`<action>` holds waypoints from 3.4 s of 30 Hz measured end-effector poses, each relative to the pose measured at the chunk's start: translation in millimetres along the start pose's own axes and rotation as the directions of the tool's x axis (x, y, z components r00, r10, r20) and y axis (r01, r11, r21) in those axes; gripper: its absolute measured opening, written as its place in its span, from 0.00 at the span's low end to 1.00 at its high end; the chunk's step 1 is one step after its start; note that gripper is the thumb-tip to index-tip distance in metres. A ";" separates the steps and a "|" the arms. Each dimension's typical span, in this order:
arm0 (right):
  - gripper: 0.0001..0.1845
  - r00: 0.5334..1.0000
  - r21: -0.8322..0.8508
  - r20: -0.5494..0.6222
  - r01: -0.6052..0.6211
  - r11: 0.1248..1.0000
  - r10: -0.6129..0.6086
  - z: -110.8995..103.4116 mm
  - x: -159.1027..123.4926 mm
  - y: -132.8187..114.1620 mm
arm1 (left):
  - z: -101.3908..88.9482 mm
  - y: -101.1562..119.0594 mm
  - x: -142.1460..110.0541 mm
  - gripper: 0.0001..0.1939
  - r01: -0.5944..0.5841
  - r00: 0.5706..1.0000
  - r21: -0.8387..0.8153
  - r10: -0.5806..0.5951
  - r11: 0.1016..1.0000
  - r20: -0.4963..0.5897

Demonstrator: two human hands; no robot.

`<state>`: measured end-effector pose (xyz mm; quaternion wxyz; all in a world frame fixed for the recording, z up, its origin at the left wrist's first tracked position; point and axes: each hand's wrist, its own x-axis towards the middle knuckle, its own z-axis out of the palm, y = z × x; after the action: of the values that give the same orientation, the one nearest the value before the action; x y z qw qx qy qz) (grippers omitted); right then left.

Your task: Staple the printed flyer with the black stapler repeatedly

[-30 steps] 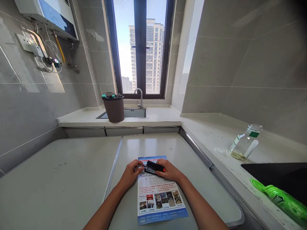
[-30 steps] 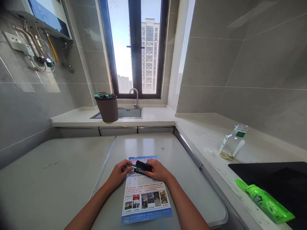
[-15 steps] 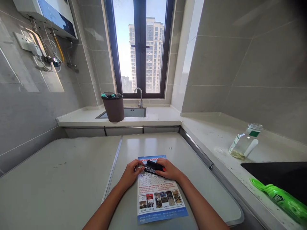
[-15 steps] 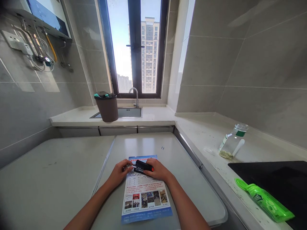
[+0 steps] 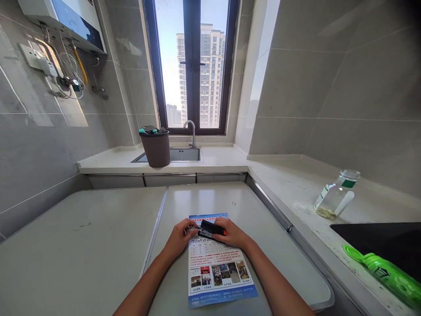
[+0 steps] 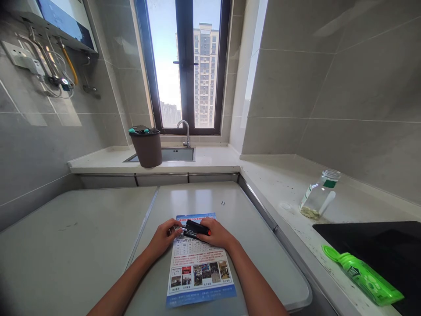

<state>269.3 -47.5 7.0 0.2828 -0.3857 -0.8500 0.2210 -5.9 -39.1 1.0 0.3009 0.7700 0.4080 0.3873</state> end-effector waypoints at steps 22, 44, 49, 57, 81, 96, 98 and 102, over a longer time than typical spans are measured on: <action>0.10 1.000 0.028 -0.010 0.010 1.000 -0.010 4.5 -0.8 -7.6 | -0.9 -6.3 0.7 0.12 -0.087 0.996 0.121 0.088 0.989 -0.005; 0.08 1.000 0.041 -0.007 0.014 0.999 -0.014 6.8 -0.4 -3.6 | 0.7 -11.2 0.8 0.11 -0.149 0.989 0.299 0.147 0.943 0.028; 0.08 1.000 0.034 -0.009 0.014 0.999 -0.014 7.0 -0.7 -2.8 | -0.3 -16.3 3.0 0.12 -0.135 0.990 0.361 0.139 0.923 0.013; 0.08 1.000 0.039 -0.005 0.010 0.999 -0.010 6.6 0.0 -4.4 | 1.4 -16.5 1.0 0.09 -0.122 0.990 0.277 0.099 0.953 0.096; 0.09 1.000 0.041 -0.001 0.019 0.999 -0.019 6.5 -0.5 -2.1 | 0.2 -13.8 -1.1 0.10 -0.360 0.932 0.432 0.343 0.827 0.120; 0.09 1.000 0.056 0.013 -0.007 0.998 0.007 6.0 -1.3 -2.5 | 1.3 -14.6 0.5 0.09 -0.327 0.945 0.366 0.294 0.871 0.145; 0.09 1.000 0.052 0.011 0.001 0.999 -0.002 6.3 -1.4 -1.9 | 1.1 -12.6 0.3 0.09 -0.322 0.946 0.367 0.288 0.873 0.147; 0.09 1.000 0.039 0.006 0.012 0.999 -0.012 6.7 -1.1 -0.8 | 1.0 -8.4 -0.7 0.08 -0.307 0.951 0.362 0.269 0.880 0.155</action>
<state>265.2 -49.9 2.2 0.2890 -0.3742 -0.8488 0.2367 -8.7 -35.9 -6.3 0.1043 0.8842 0.3409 0.3020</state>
